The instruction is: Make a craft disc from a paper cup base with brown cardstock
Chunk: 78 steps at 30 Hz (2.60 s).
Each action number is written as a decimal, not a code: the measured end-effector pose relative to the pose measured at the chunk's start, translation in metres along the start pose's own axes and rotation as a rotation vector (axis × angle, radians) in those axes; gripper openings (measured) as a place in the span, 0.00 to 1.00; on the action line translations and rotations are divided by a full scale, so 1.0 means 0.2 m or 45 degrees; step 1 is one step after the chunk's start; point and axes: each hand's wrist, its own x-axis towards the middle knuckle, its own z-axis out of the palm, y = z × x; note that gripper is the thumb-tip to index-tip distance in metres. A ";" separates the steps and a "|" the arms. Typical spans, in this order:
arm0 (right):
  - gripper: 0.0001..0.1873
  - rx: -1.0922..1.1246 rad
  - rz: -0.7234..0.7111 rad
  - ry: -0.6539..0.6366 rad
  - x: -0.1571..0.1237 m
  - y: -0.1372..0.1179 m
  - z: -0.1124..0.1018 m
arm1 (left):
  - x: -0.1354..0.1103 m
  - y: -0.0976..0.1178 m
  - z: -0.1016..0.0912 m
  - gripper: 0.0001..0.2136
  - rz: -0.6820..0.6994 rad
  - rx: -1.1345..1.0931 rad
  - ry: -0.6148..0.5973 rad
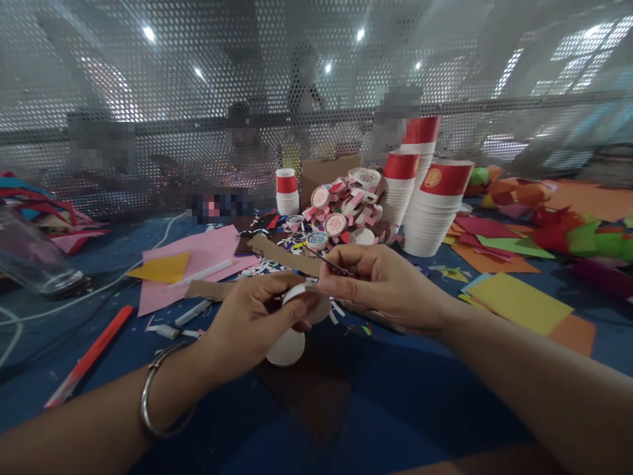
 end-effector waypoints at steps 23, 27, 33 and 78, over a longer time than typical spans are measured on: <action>0.20 -0.916 -0.291 0.110 -0.03 0.00 0.02 | -0.01 -0.01 -0.02 0.07 -0.005 -0.200 0.045; 0.19 -0.948 -0.334 0.126 -0.04 0.00 0.02 | 0.00 0.00 -0.02 0.05 0.011 -0.184 0.053; 0.19 -1.004 -0.424 0.150 -0.04 0.01 0.03 | 0.00 0.01 -0.02 0.06 0.110 -0.142 0.028; 0.20 -1.103 -0.324 0.097 -0.04 0.01 0.01 | 0.02 -0.03 -0.07 0.09 -0.064 -0.163 -0.097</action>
